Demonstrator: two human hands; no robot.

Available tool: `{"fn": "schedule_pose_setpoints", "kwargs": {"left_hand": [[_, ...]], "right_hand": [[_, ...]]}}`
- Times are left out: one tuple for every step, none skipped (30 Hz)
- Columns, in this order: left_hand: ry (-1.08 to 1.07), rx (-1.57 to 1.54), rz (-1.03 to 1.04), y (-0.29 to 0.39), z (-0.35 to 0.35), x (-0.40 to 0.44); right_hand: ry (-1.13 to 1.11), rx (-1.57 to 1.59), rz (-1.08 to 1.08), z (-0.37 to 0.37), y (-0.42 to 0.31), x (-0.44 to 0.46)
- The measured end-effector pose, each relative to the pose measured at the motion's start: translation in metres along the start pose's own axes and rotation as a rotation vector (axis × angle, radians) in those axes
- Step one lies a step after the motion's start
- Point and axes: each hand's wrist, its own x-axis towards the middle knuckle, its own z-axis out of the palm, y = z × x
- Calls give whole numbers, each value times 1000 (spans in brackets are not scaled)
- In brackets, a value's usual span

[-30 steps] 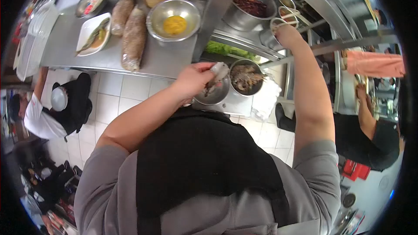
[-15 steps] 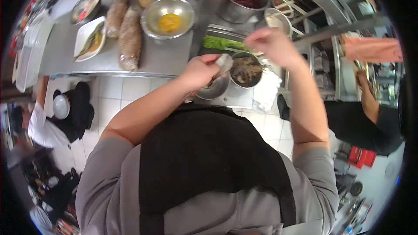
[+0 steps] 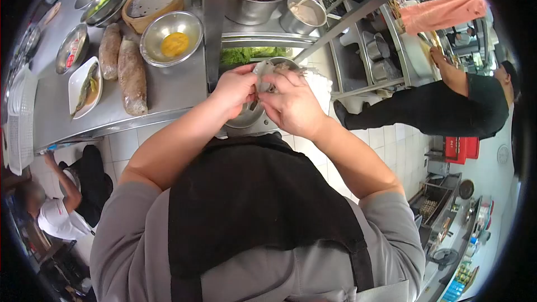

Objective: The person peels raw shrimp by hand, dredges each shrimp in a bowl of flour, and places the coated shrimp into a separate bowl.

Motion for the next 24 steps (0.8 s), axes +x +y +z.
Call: {"fn": "schedule_pose_setpoints", "kwargs": {"left_hand": [[-14, 36, 9, -1, -1, 4], [-26, 70, 14, -2, -5, 10], [-37, 101, 18, -4, -10, 16], [-49, 155, 26, -7, -16, 26], [-58, 219, 33, -11, -19, 34], [-68, 283, 44, -11, -18, 38], [-79, 346, 60, -11, -16, 42], [-79, 424, 43, -10, -12, 46], [-83, 480, 49, -10, -8, 50], [-86, 535, 57, -10, -3, 54], [-87, 590, 64, -11, 2, 59], [-117, 632, 203, -16, 5, 68], [-146, 674, 340, -27, 7, 80], [-175, 716, 476, -37, 6, 92], [-187, 834, 522, -44, 2, 102], [-196, 953, 570, -46, -3, 110], [-204, 1073, 622, -48, -8, 117], [-94, 1189, 449, -34, -1, 100], [-53, 1148, 428, -36, -4, 95], [-13, 1108, 405, -39, -12, 91], [27, 1068, 379, -42, -21, 89], [57, 1138, 487, -48, -32, 88], [68, 1140, 468, -53, -45, 86], [78, 1140, 451, -53, -50, 76]], "right_hand": [[21, 21, 38, -3, 3, -7], [39, 46, 78, -5, 6, -15], [56, 72, 117, -6, 11, -24], [111, 81, 203, -6, 18, -33], [140, 96, 277, -12, 25, -41], [141, 89, 371, -16, 28, -51], [143, 81, 460, -18, 32, -61], [125, 80, 495, -20, 36, -71], [106, 80, 529, -20, 38, -81], [88, 82, 561, -20, 41, -89], [82, 93, 583, -18, 42, -96], [77, 105, 605, -16, 44, -103], [73, 120, 628, -13, 46, -109], [79, 150, 652, -10, 47, -114], [48, 162, 684, -4, 49, -121], [17, 173, 712, 5, 53, -128], [-11, 184, 736, 15, 58, -135], [-70, 179, 725, 25, 65, -144], [-102, 215, 747, 31, 67, -147], [-136, 252, 770, 37, 68, -149], [-173, 292, 794, 43, 68, -152], [-194, 311, 797, 49, 69, -155], [-241, 313, 815, 55, 70, -156], [-288, 311, 832, 60, 72, -155]]}}
